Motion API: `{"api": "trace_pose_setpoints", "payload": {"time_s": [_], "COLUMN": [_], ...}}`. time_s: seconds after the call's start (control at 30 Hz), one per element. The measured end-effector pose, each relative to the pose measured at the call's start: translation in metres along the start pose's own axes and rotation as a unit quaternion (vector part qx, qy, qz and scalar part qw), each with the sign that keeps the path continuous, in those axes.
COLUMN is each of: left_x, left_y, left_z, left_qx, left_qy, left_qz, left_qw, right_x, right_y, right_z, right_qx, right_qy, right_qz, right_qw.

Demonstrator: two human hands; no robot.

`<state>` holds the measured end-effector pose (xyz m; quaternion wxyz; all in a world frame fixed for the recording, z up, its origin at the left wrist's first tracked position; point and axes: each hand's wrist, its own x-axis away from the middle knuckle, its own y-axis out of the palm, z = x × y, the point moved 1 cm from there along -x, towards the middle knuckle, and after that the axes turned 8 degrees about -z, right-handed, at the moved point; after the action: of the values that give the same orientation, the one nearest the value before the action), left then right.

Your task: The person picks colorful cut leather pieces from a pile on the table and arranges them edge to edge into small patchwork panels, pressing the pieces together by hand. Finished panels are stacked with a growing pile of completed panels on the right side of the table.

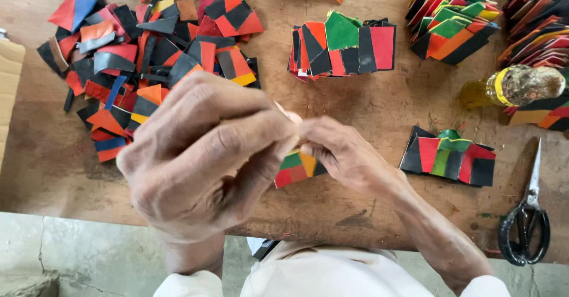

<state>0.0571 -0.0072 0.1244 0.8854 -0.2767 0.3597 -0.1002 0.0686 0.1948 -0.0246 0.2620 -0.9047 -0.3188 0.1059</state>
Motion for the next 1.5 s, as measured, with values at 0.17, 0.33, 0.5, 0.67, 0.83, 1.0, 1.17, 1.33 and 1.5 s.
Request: {"api": "trace_pose_setpoints", "payload": {"time_s": [0.17,0.33,0.5,0.67,0.83,1.0,1.17,1.33,1.5], "left_x": [0.036,0.079,0.130,0.161,0.173,0.176,0.175,0.175,0.176], "left_y": [-0.014,0.037,0.096,0.100,0.099,0.106,0.112,0.114,0.113], "left_z": [-0.010,-0.037,-0.044,-0.051,-0.061,-0.064,-0.067,-0.071,-0.075], "left_qx": [-0.042,-0.015,-0.075,-0.059,-0.026,-0.039,-0.048,-0.048,-0.048], "left_qy": [-0.026,-0.093,-0.178,-0.214,-0.221,-0.216,-0.207,-0.204,-0.200], "left_qz": [-0.051,-0.176,-0.208,-0.170,-0.144,-0.132,-0.134,-0.140,-0.148], "left_qw": [0.997,0.980,0.959,0.960,0.964,0.967,0.968,0.968,0.967], "right_x": [0.011,0.030,0.041,0.045,0.049,0.049,0.048,0.045,0.041], "right_y": [0.003,0.013,0.025,0.031,0.034,0.032,0.029,0.027,0.028], "right_z": [0.008,0.021,0.034,0.041,0.044,0.047,0.051,0.054,0.058], "right_qx": [-0.002,-0.185,-0.246,-0.304,-0.298,-0.343,-0.351,-0.340,-0.348], "right_qy": [0.108,0.238,0.225,0.206,0.204,0.208,0.213,0.216,0.226], "right_qz": [0.083,0.081,0.084,0.078,0.064,0.060,0.058,0.052,0.045], "right_qw": [0.991,0.950,0.939,0.927,0.930,0.914,0.910,0.914,0.909]}}
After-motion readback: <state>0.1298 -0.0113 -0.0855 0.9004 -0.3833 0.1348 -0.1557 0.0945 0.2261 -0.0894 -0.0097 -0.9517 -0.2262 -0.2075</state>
